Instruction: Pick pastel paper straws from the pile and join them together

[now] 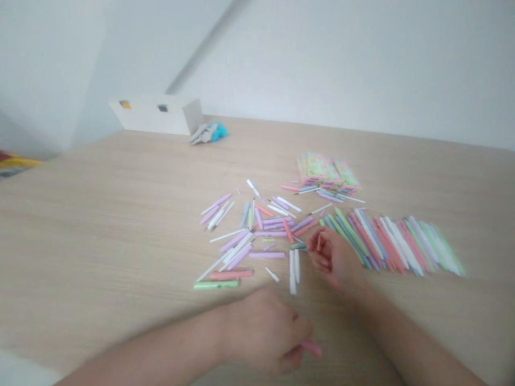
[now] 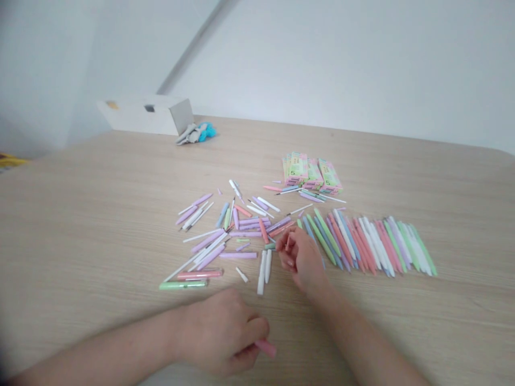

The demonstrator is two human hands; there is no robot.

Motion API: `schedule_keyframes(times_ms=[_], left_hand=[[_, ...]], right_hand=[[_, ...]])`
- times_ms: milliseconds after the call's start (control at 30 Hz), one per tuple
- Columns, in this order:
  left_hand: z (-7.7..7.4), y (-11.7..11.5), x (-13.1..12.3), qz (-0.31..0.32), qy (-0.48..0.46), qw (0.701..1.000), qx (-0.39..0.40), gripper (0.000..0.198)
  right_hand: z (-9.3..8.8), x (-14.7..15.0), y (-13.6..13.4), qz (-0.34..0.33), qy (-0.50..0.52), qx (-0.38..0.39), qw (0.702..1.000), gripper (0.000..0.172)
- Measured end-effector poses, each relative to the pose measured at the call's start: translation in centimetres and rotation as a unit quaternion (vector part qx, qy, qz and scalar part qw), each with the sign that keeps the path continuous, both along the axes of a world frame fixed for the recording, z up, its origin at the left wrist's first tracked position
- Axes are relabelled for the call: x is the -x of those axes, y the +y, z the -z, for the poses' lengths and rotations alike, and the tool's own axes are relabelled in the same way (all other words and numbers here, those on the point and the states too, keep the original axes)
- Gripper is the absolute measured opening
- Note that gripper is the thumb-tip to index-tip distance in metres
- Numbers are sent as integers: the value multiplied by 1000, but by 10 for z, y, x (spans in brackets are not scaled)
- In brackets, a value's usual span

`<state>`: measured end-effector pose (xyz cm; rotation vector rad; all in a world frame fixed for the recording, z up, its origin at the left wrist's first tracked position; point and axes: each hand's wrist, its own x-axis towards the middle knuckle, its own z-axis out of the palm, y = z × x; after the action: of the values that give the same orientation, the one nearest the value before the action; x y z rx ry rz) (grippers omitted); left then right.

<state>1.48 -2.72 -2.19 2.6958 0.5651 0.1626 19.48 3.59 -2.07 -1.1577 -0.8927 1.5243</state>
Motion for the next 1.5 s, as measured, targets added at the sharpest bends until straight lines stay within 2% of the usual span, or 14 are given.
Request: schedule_keyframes(times_ms=[133,200,333,433,500,633,767,1000,1100,1233,1300,1367,1433,1500], left_hand=[[-1,-1,-1,-5,-2,1000,-12,16],[0,0,-1,-8,-8,1000,-18,18],[2,0,-1,-18,-19,1000,-13,15],[2,0,0,-15,-16,1000,-6,14],[1,1,0,-16,-11,1000,-7,14],[0,2,0,-15,-7,1000,-3,17],[-1,2,-1,-14,-5,1000,0,17],[-1,3,-1,-13,-15,1000,-6,17],[0,3,-1,-12,-18,1000,1,15],[1,3,0,-16,-14,1000,15,12],[0,3,0,-17,-11,1000,12,13],[-2,4,0,-15,-10,1000,3,15],[-3,4,1,-18,-12,1000,-8,17],[-2,5,1,-23,-17,999,-15,19]], right_hand=[[-3,2,-1,-52,-147,-37,987,15],[-7,7,-4,-89,-292,-106,946,25],[-14,24,-10,-183,-533,-229,794,42],[-16,37,-6,-214,-664,-241,674,47],[-15,42,2,-204,-718,-245,618,48],[-9,48,17,-193,-764,-252,562,47],[-6,51,17,-200,-770,-258,547,44],[-15,48,7,-235,-745,-269,563,39],[-18,47,14,-225,-717,-278,599,41],[-17,53,34,-203,-644,-303,673,37],[-16,55,44,-187,-599,-293,721,32],[-16,54,52,-159,-512,-224,814,25],[-18,48,57,-135,-328,-95,930,18],[-21,38,57,-124,-118,1,985,16]])
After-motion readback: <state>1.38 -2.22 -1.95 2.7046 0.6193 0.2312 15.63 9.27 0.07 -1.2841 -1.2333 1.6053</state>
